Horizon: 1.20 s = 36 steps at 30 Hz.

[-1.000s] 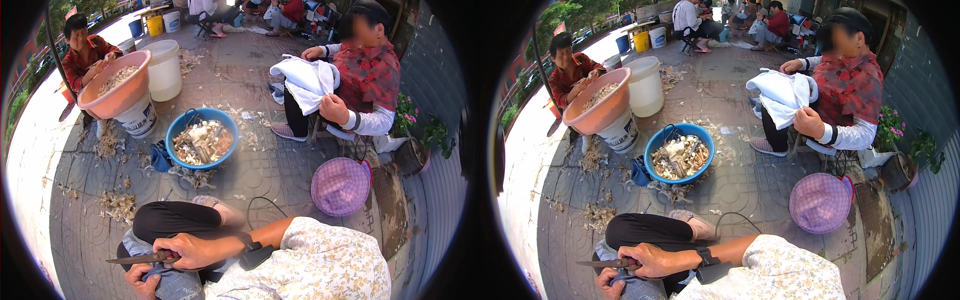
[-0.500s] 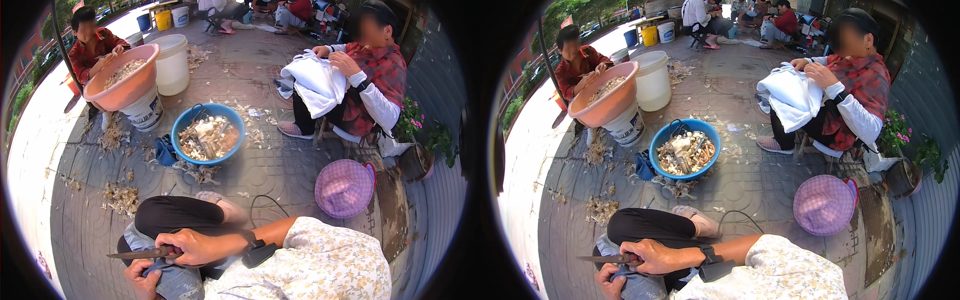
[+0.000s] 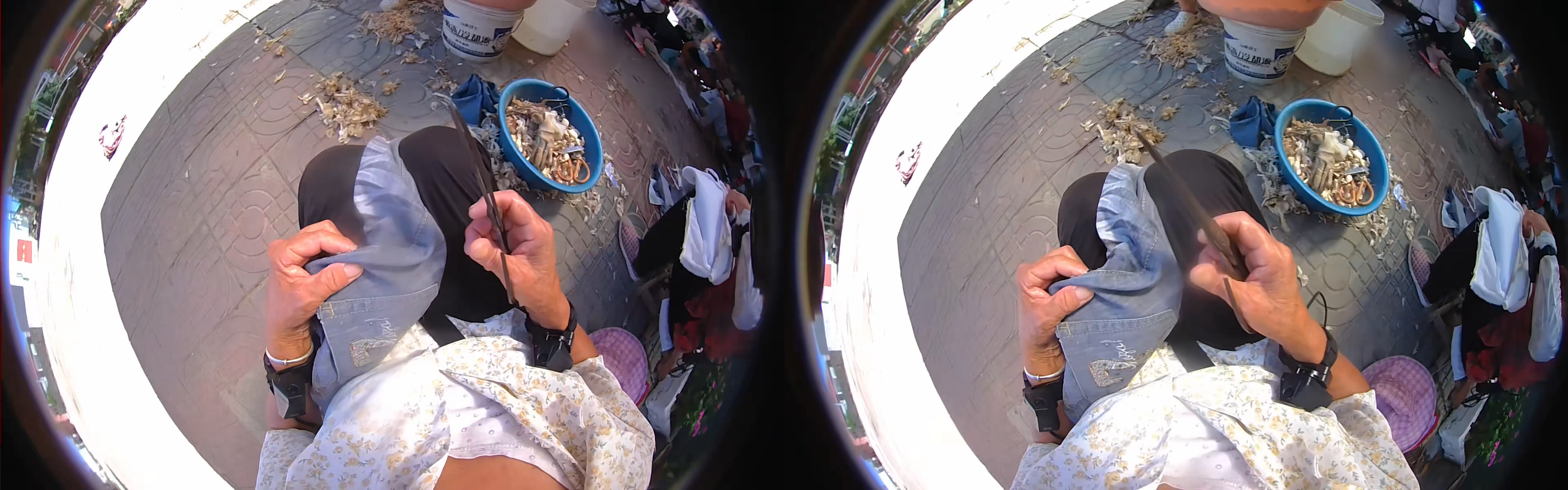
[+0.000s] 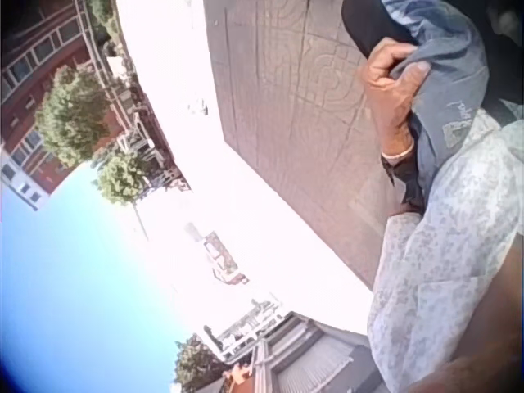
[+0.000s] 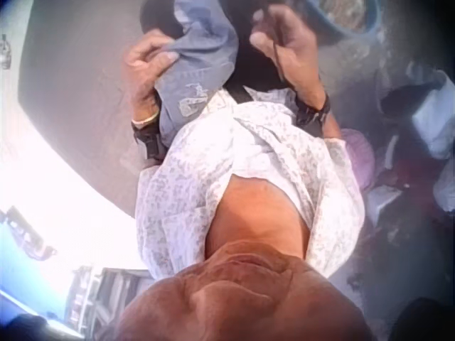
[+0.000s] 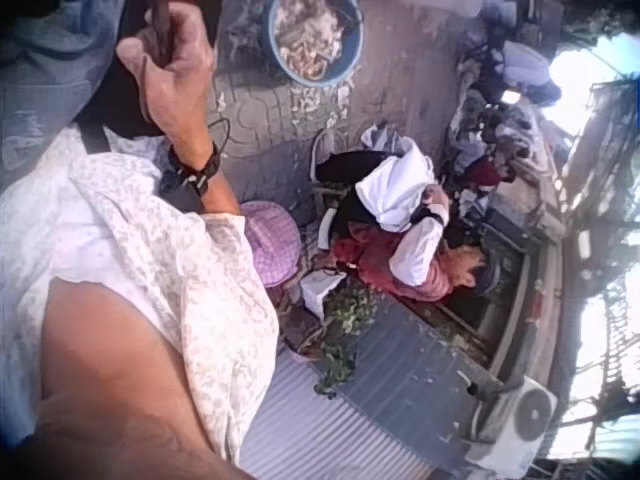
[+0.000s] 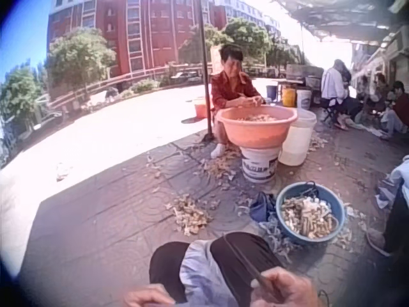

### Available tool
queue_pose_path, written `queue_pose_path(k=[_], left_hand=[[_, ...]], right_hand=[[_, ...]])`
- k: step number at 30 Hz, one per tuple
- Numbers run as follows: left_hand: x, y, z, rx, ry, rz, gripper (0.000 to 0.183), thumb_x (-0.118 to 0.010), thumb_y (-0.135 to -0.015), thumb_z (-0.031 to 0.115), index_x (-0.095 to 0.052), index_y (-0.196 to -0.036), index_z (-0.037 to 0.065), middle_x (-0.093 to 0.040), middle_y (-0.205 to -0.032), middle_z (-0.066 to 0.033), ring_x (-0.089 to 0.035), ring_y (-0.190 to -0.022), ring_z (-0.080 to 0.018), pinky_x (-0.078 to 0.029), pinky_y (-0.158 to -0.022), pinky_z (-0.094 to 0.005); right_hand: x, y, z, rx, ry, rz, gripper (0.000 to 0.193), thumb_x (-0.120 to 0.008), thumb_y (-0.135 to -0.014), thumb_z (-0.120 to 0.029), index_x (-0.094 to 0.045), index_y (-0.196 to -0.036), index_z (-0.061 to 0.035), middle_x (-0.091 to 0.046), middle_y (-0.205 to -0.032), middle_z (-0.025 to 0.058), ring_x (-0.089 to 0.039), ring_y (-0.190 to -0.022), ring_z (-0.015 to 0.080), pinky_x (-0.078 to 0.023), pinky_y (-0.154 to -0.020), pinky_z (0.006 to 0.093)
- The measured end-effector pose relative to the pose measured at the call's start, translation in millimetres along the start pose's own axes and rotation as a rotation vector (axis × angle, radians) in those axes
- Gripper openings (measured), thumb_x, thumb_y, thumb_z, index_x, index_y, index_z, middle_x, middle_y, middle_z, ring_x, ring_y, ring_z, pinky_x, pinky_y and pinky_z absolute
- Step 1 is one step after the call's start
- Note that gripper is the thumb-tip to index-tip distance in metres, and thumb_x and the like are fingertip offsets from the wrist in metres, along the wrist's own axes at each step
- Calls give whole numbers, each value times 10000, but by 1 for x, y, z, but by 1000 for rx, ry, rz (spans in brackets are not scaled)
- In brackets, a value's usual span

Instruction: The person uses large shears to cut along the edge of a denim garment while sitting outdoors.

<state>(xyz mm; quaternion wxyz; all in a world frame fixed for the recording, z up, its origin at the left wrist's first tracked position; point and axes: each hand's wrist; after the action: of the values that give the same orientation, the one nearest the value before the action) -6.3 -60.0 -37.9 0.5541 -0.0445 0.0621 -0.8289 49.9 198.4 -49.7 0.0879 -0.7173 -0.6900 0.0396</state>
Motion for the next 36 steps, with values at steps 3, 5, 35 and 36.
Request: queue_pose_path(k=[3,5,35,36], left_hand=[[1,11,5,7,10,91,173,-765,-682,71,-669,-781,-34,-600,-713,-63,-543,-667,-129,-399,-606,-246],[1,19,9,-29,-43,125,157,-757,-683,56,-673,-787,-26,-600,-713,-54,-538,-658,-122,-394,-595,-238],[-104,66,100,-549,1016,-324,430,-634,-893,223,-598,-1083,-161,-586,-707,-113,-540,-528,-172,-407,-424,-293],[-97,68,100,-539,954,-341,383,-638,-888,185,-610,-1081,-145,-582,-684,-102,-528,-501,-161,-392,-401,-286]], right_hand=[[3,2,-11,-72,-151,-59,436,-766,-797,-289,-562,-1051,0,-549,-811,2,-520,-684,50,-417,-605,196],[2,7,-15,-87,-82,-141,486,-756,-786,-383,-566,-1039,-13,-529,-720,-9,-503,-620,52,-382,-551,206],[-5,12,-33,-162,170,-319,558,-787,-708,-460,-567,-982,-27,-541,-657,-25,-467,-572,42,-352,-515,207],[-3,13,-33,-173,178,-327,555,-786,-710,-456,-567,-986,-27,-536,-664,-26,-462,-576,39,-350,-516,206]])
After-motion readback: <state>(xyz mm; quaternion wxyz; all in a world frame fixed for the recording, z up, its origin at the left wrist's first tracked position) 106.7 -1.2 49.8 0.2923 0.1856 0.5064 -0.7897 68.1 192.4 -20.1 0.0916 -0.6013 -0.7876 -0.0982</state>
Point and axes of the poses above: each hand's wrist, its own y-axis away from the middle knuckle, its own x-axis out of the back of the hand, z = x × y
